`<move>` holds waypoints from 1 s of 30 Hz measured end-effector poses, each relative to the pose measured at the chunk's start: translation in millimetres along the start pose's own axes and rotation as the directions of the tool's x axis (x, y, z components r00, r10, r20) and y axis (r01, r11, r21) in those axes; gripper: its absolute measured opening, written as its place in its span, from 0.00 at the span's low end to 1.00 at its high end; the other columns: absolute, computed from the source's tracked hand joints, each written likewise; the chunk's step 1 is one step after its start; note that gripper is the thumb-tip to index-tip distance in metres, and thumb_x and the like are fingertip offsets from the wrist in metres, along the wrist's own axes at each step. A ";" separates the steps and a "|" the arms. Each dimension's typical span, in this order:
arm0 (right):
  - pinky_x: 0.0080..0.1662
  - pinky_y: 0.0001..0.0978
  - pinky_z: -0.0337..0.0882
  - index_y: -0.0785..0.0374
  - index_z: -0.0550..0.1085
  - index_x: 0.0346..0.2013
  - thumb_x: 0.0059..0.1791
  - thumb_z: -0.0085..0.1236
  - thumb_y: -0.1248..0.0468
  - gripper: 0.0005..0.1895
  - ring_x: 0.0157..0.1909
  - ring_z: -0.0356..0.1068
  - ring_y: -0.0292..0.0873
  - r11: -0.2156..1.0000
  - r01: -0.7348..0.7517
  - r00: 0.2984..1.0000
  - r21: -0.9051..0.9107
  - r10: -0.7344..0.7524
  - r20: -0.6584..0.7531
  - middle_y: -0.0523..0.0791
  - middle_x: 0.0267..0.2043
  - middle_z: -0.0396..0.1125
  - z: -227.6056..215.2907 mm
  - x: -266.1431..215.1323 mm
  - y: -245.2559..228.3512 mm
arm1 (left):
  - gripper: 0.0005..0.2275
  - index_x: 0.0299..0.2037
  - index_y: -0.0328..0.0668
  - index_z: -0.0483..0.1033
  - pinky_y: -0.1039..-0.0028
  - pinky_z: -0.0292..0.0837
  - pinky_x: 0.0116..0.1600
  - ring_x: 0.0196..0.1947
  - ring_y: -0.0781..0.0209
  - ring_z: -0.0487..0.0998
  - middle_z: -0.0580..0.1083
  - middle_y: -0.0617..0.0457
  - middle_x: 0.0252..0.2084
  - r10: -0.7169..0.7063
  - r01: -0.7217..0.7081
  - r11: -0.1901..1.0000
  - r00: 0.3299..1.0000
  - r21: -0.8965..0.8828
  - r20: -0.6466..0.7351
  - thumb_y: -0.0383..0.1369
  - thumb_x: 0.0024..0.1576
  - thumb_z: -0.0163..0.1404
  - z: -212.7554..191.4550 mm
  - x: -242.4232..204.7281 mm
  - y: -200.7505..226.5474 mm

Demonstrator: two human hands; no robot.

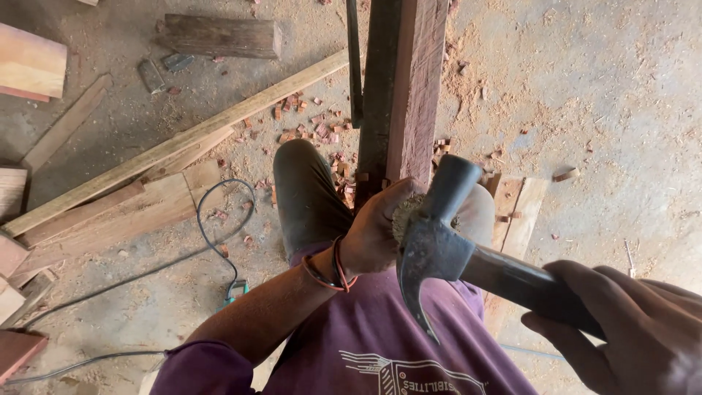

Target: The person carves a joint or decorative groove into a dark wood plank using a hammer and chisel.

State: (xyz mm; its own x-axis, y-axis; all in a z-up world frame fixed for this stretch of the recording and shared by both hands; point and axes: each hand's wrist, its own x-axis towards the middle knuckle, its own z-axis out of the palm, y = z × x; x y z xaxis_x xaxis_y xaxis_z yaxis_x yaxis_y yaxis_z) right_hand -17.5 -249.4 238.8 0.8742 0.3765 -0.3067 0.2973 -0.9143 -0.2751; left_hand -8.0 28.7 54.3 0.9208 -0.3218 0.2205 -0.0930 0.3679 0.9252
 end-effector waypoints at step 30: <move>0.42 0.39 0.79 0.60 0.77 0.48 0.37 0.72 0.52 0.29 0.37 0.81 0.45 0.999 0.036 0.999 -0.021 -0.037 -0.039 0.46 0.32 0.78 7.5 -12.4 5.1 | 0.17 0.52 0.40 0.72 0.77 0.72 0.52 0.46 0.68 0.75 0.72 0.55 0.47 0.028 -0.031 0.998 0.998 -0.052 -0.058 0.28 0.57 0.65 14.7 9.4 18.3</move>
State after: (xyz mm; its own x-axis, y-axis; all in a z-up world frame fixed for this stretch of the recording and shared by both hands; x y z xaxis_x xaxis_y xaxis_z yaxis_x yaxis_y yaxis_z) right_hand -29.6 -257.6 234.3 0.8770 0.4039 -0.2603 0.3368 -0.9030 -0.2667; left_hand -6.7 19.6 77.8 0.9381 -0.2606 0.2283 -0.1016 0.4229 0.9004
